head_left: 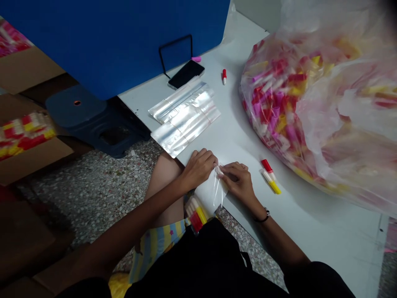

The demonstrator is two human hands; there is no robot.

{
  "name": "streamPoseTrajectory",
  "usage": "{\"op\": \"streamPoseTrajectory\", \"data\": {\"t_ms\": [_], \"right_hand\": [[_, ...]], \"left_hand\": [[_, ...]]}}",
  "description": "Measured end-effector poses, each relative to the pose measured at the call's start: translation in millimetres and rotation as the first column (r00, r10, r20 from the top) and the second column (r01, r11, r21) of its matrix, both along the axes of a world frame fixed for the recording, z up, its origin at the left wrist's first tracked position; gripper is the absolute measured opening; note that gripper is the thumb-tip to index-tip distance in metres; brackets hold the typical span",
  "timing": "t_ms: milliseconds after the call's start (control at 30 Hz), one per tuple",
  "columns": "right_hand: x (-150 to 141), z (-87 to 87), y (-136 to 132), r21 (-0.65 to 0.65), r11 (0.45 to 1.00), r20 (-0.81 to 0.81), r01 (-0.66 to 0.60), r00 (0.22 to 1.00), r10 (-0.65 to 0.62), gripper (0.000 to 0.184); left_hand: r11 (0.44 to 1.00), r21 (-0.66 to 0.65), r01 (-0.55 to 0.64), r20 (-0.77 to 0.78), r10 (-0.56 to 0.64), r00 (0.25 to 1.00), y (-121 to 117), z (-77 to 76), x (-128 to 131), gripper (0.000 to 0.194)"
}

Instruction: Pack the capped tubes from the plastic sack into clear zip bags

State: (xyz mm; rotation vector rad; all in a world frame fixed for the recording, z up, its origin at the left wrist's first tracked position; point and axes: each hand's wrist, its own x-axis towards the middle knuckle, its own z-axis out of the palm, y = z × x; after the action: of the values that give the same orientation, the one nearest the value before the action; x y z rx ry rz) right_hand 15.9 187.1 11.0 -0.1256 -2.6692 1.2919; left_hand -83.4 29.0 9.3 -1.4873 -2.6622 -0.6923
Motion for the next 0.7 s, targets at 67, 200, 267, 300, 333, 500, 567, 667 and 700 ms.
{"op": "streamPoseTrajectory", "data": {"t_ms": [67,200,267,300,333,500,567,667,700], "right_hand": [[0.2,0.3,-1.4,-0.019,1.0,-0.029,0.022,0.999,-0.023,0.01],[0.3,0.8,-5.0,-0.017,1.0,-0.106,-0.008,0.994,0.007,0.009],[-0.1,1.4,-7.0,-0.012,0.999,-0.141,-0.034,0.99,0.032,0.009],[-0.2,2.0,-7.6,-0.007,0.999,-0.146,-0.046,0.988,0.045,0.008],[-0.2,3.0,-7.7,-0.004,0.998,-0.139,-0.058,0.989,0.057,0.006],[4.5,13.6,2.2,-0.055,0.998,0.056,-0.01,0.998,0.013,0.02],[7.1,18.5,9.8,-0.061,0.998,0.148,0.028,0.989,-0.018,0.02],[7.9,23.8,19.8,-0.082,0.996,0.234,0.038,0.972,-0.018,0.014],[7.2,24.7,22.0,-0.09,0.995,0.247,0.037,0.969,-0.013,0.013]], "left_hand": [[1.0,-0.007,0.007,0.023,-0.007,1.0,-0.2,1.6,-0.9,0.022],[0.998,-0.036,0.043,0.058,-0.041,0.997,-1.6,4.7,-4.3,0.02],[0.997,-0.056,0.06,0.054,-0.057,0.997,-2.4,5.2,-6.0,0.019],[0.996,-0.065,0.068,0.051,-0.065,0.997,-2.8,5.2,-6.8,0.018],[0.995,-0.071,0.074,0.049,-0.071,0.996,-3.2,5.1,-7.3,0.018],[0.998,-0.062,0.012,0.05,-0.009,0.999,-2.8,8.5,-6.2,0.02],[0.998,-0.048,-0.029,0.055,0.031,0.998,-1.1,12.2,-3.8,0.018],[0.998,-0.04,-0.043,0.072,0.046,0.996,1.8,16.3,-0.9,0.014],[0.998,-0.04,-0.042,0.076,0.045,0.996,2.5,16.6,-0.7,0.013]]}}
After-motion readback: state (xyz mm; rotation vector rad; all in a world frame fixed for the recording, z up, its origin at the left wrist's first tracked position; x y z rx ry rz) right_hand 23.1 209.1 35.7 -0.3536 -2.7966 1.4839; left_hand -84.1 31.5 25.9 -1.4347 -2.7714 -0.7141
